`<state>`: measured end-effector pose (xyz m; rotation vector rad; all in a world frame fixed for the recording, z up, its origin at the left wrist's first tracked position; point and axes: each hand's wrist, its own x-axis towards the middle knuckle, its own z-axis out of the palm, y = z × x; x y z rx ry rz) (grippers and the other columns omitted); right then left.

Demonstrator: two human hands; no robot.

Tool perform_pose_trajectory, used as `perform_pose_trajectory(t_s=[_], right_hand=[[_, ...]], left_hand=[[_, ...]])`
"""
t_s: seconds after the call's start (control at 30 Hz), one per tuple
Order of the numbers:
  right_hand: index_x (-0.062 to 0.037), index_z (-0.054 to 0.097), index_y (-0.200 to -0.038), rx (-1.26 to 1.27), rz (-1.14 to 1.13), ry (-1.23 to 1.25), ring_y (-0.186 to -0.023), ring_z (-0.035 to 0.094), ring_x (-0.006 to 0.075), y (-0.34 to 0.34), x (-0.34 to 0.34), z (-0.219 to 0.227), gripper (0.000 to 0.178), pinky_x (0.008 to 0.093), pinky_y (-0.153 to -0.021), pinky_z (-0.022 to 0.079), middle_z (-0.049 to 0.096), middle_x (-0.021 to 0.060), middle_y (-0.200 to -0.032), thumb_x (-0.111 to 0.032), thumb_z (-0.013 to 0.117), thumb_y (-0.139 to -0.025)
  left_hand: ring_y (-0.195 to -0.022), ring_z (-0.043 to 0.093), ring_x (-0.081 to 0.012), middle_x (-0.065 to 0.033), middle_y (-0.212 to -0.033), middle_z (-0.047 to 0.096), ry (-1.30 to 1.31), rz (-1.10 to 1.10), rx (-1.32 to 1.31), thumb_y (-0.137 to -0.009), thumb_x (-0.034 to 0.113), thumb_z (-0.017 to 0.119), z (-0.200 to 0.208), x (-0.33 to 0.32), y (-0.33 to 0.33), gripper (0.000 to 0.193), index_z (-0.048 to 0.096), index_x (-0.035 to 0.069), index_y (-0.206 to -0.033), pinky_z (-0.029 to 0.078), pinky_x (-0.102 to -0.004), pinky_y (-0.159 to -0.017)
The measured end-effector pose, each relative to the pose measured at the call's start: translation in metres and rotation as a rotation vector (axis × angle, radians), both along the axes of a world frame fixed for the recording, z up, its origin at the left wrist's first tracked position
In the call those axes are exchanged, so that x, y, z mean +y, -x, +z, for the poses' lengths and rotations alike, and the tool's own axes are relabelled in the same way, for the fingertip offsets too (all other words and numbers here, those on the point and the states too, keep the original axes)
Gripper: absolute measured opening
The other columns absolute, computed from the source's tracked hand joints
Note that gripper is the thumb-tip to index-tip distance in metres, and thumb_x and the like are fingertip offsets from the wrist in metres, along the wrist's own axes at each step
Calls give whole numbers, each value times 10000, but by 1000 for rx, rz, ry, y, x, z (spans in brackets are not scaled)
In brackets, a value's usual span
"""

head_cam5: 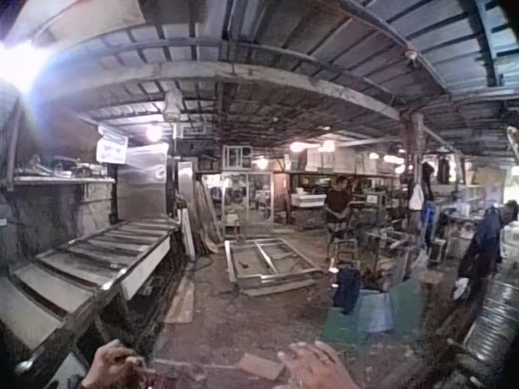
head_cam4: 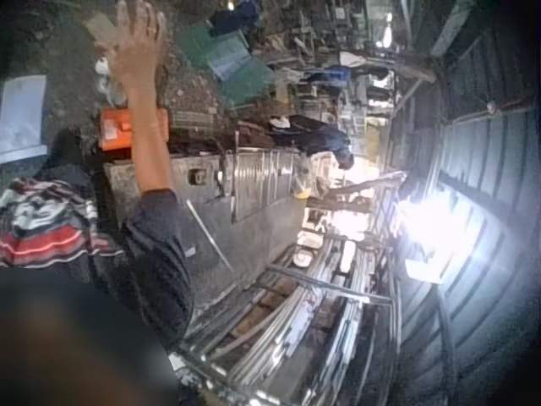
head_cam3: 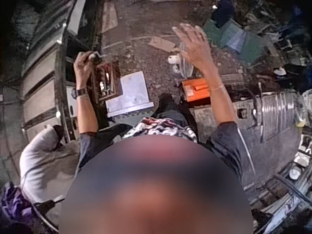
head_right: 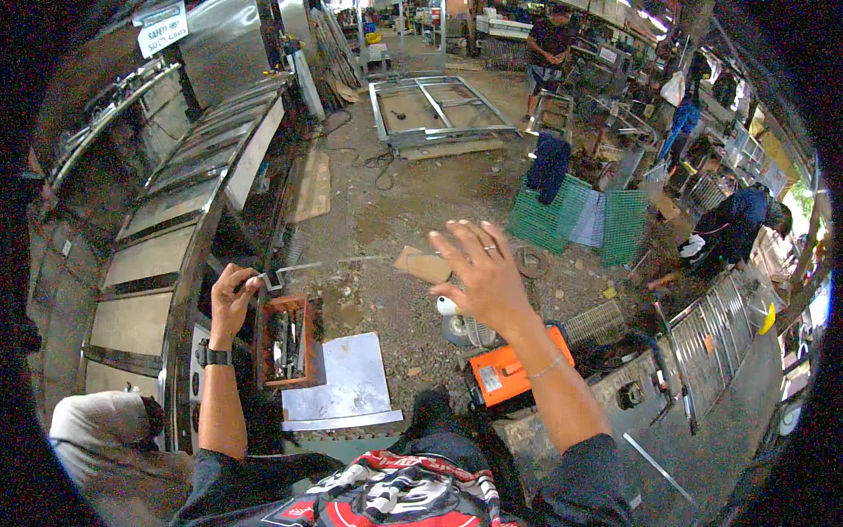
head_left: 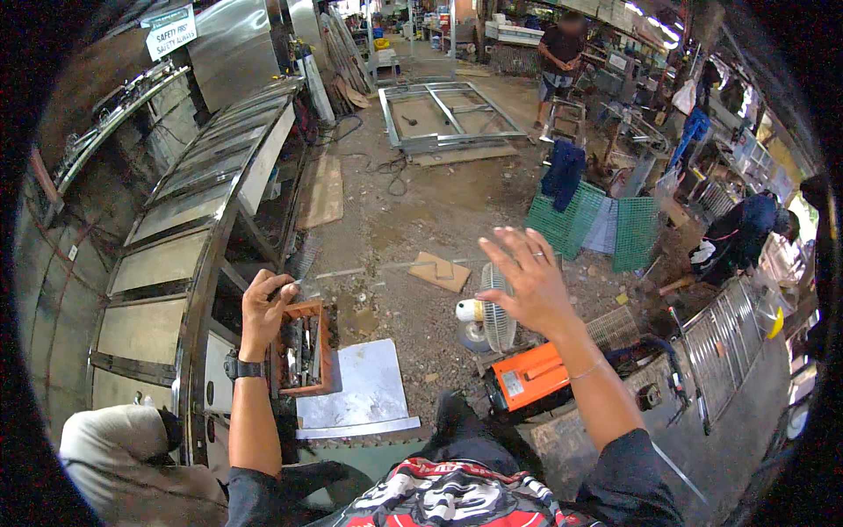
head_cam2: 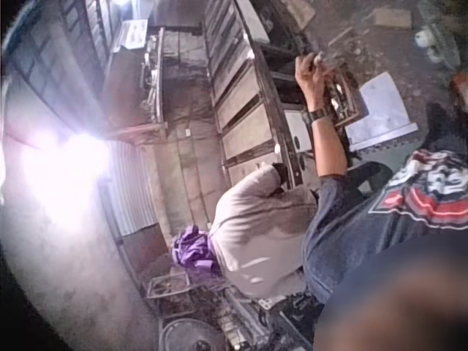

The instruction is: The person assembles small metal frame components by hand, aligning and fitting them together on a workbench. The person then moves to a larger metal frame and fits a transparent plastic sheet into the frame's edge channel.

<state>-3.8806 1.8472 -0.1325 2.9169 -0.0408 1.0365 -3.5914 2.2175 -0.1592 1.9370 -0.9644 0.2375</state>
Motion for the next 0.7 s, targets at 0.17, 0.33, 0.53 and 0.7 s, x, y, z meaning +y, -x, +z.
perform_pose_trajectory(t_s=[0.17,0.33,0.53,0.7], right_hand=[[-98,714,-1276,-56,71,36,-1123,639,304,-82,-28,-36,596,478,-1045,462,688,98,-1189,-504,804,-849],[-64,732,-1115,-65,108,28,-947,659,298,-147,-76,-51,469,437,-848,506,692,95,-1016,-472,783,-890],[-43,720,-1132,-18,117,67,-924,648,292,-223,-128,-34,451,439,-831,499,686,101,-1012,-390,810,-858],[-46,724,-1148,-50,226,39,-923,650,282,-288,-133,-28,427,437,-848,497,697,99,-1033,-297,825,-817]], left_hand=[[-794,559,-158,-52,-867,566,-23,9,64,-956,156,802,-20,-33,-44,206,764,-30,-1036,453,-303,-730],[-990,614,-242,-77,-1006,638,-223,132,-110,-923,198,819,-16,-86,-87,258,766,24,-1107,435,-424,-989],[-1511,428,-335,-136,-1499,579,-346,83,-587,-759,275,905,16,-214,-85,833,559,101,-1497,167,-602,-1297],[-1204,636,-330,-139,-1307,664,-383,-165,-445,-797,273,875,8,-298,-113,732,588,68,-1438,443,-498,-1112]])
